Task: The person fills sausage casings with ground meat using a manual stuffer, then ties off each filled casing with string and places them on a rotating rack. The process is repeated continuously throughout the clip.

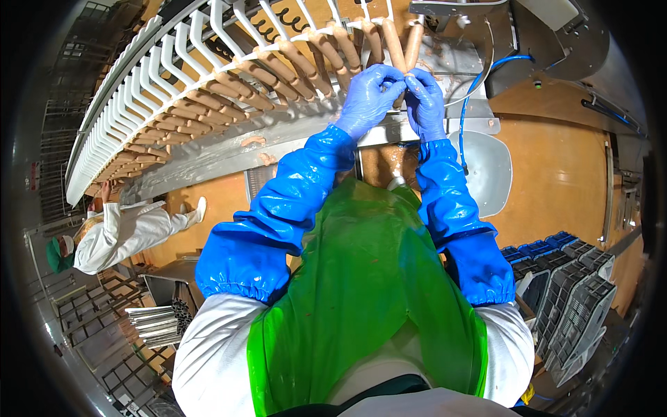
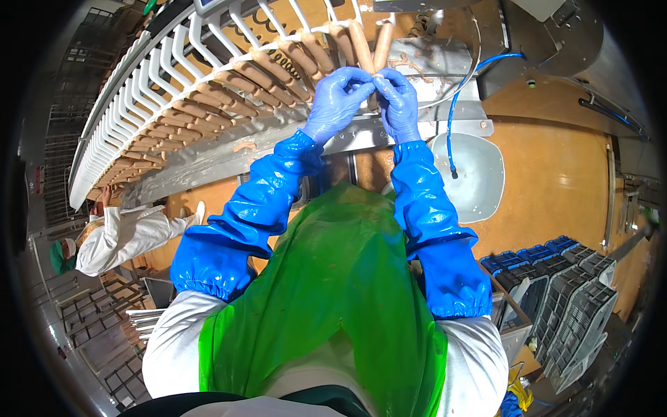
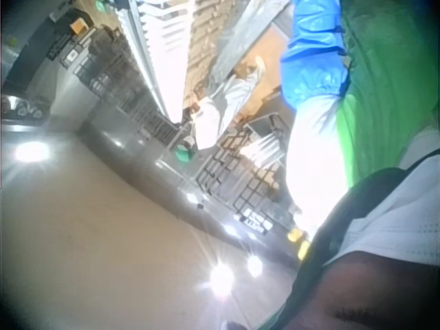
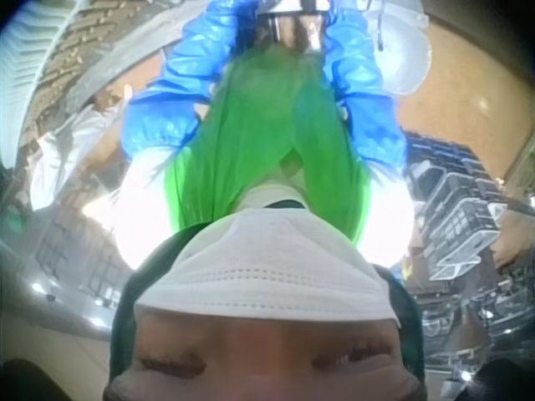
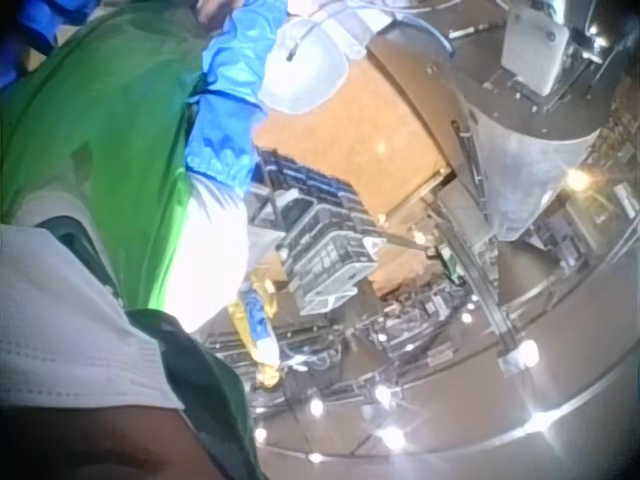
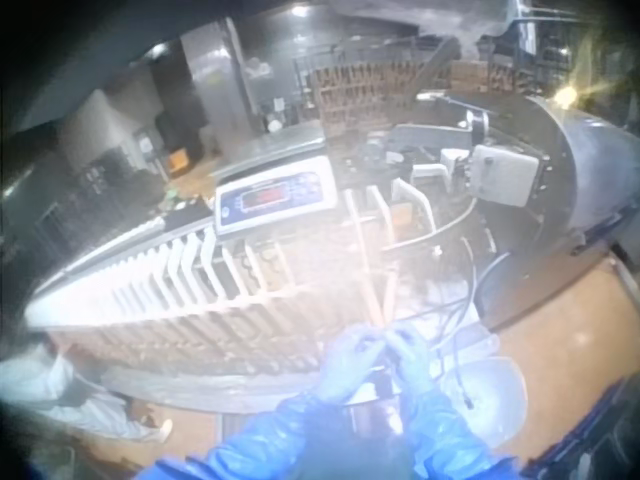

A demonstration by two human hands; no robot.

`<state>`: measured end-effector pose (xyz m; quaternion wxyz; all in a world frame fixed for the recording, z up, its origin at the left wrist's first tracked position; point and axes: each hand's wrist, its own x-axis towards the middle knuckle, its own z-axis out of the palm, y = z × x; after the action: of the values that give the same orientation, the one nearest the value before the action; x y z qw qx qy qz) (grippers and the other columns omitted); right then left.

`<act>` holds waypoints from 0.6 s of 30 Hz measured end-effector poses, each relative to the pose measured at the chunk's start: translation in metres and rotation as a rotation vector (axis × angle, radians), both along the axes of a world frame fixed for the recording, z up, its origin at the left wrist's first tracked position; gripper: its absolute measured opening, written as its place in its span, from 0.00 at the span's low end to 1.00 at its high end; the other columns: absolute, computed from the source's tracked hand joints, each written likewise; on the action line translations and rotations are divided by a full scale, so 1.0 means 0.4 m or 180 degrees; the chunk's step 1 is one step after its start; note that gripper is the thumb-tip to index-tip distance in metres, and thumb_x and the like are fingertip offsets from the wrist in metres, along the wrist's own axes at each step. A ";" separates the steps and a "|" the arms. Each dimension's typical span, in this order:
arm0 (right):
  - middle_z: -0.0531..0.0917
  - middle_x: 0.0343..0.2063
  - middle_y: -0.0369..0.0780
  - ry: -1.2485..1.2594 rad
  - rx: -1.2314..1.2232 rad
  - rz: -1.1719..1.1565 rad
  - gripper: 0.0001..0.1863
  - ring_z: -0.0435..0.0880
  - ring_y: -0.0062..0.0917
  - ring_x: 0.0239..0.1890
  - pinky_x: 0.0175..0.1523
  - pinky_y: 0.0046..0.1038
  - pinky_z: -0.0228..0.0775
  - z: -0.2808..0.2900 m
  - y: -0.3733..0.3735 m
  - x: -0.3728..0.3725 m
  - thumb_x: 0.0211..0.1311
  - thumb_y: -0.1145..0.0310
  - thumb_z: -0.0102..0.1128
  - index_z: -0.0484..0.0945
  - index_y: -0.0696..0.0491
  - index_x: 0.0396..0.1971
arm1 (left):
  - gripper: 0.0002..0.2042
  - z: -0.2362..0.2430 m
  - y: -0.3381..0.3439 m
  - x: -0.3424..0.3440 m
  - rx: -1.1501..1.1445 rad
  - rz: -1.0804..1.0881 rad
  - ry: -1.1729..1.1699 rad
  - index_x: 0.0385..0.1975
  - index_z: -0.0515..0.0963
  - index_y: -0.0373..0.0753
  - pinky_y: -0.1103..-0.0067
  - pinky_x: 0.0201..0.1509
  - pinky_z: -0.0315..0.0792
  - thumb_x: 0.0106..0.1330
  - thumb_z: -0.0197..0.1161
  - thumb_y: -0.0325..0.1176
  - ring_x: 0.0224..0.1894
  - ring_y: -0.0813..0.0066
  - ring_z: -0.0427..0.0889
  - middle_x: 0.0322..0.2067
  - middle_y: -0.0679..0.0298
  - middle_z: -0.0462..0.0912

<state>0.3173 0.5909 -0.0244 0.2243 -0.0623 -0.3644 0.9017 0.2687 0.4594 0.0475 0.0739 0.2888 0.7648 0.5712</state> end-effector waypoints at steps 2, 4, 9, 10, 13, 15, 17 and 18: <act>0.83 0.36 0.36 0.0030 -0.0009 0.0191 0.10 0.80 0.17 0.38 0.45 0.21 0.72 -0.012 0.009 -0.010 0.63 0.71 0.65 0.80 0.58 0.43 | 0.10 -0.012 -0.004 -0.006 0.0069 0.0083 0.0132 0.38 0.83 0.33 0.81 0.37 0.74 0.62 0.70 0.33 0.31 0.81 0.78 0.31 0.64 0.83; 0.83 0.36 0.37 -0.0145 0.0101 0.0210 0.11 0.80 0.17 0.38 0.45 0.21 0.72 -0.020 0.013 -0.019 0.64 0.70 0.64 0.80 0.59 0.43 | 0.11 -0.023 -0.003 -0.011 0.0032 0.0195 0.0094 0.37 0.84 0.33 0.80 0.37 0.75 0.61 0.70 0.33 0.31 0.79 0.80 0.30 0.62 0.84; 0.83 0.36 0.36 -0.0537 0.0738 0.0105 0.11 0.78 0.16 0.38 0.45 0.20 0.72 -0.020 0.006 -0.027 0.65 0.69 0.63 0.81 0.59 0.43 | 0.11 -0.033 0.007 -0.015 0.0001 0.0550 -0.0269 0.34 0.83 0.31 0.78 0.35 0.77 0.58 0.70 0.33 0.28 0.76 0.83 0.27 0.59 0.85; 0.83 0.37 0.35 -0.0569 0.1098 0.0057 0.10 0.78 0.16 0.39 0.47 0.20 0.71 -0.018 0.004 -0.028 0.65 0.69 0.63 0.82 0.59 0.42 | 0.10 -0.033 0.007 -0.013 -0.0037 0.0655 -0.0235 0.33 0.83 0.31 0.78 0.34 0.77 0.57 0.70 0.32 0.28 0.76 0.83 0.26 0.59 0.85; 0.83 0.38 0.35 -0.0419 0.1794 0.0012 0.08 0.78 0.16 0.40 0.48 0.20 0.71 -0.014 0.001 -0.028 0.65 0.70 0.63 0.83 0.59 0.39 | 0.09 -0.038 0.001 -0.017 -0.0140 0.0831 -0.0277 0.30 0.83 0.31 0.78 0.33 0.76 0.55 0.70 0.31 0.26 0.78 0.82 0.23 0.59 0.84; 0.82 0.36 0.34 -0.0419 0.1821 0.0183 0.08 0.76 0.15 0.38 0.45 0.20 0.68 -0.012 0.005 -0.023 0.66 0.72 0.61 0.83 0.60 0.39 | 0.09 -0.042 0.005 -0.023 -0.0129 0.0902 -0.0372 0.28 0.83 0.31 0.79 0.31 0.75 0.53 0.70 0.31 0.25 0.79 0.80 0.22 0.59 0.84; 0.82 0.37 0.35 -0.0367 0.1790 0.0121 0.08 0.78 0.17 0.41 0.49 0.21 0.70 -0.016 0.003 -0.030 0.65 0.72 0.61 0.83 0.59 0.40 | 0.09 -0.054 0.015 -0.029 -0.0053 0.0942 -0.0445 0.26 0.81 0.31 0.79 0.29 0.74 0.53 0.71 0.31 0.23 0.80 0.78 0.21 0.60 0.82; 0.83 0.38 0.35 -0.0403 0.1767 0.0177 0.08 0.78 0.17 0.41 0.50 0.22 0.70 -0.016 0.007 -0.030 0.65 0.72 0.62 0.83 0.59 0.41 | 0.09 -0.064 0.022 -0.033 -0.0027 0.0940 -0.0498 0.26 0.81 0.31 0.79 0.28 0.73 0.53 0.71 0.31 0.23 0.80 0.78 0.21 0.61 0.82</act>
<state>0.3051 0.5936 -0.0309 0.1847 -0.0446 -0.6121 0.7676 0.2556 0.4681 0.0219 0.0496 0.1276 0.7932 0.5934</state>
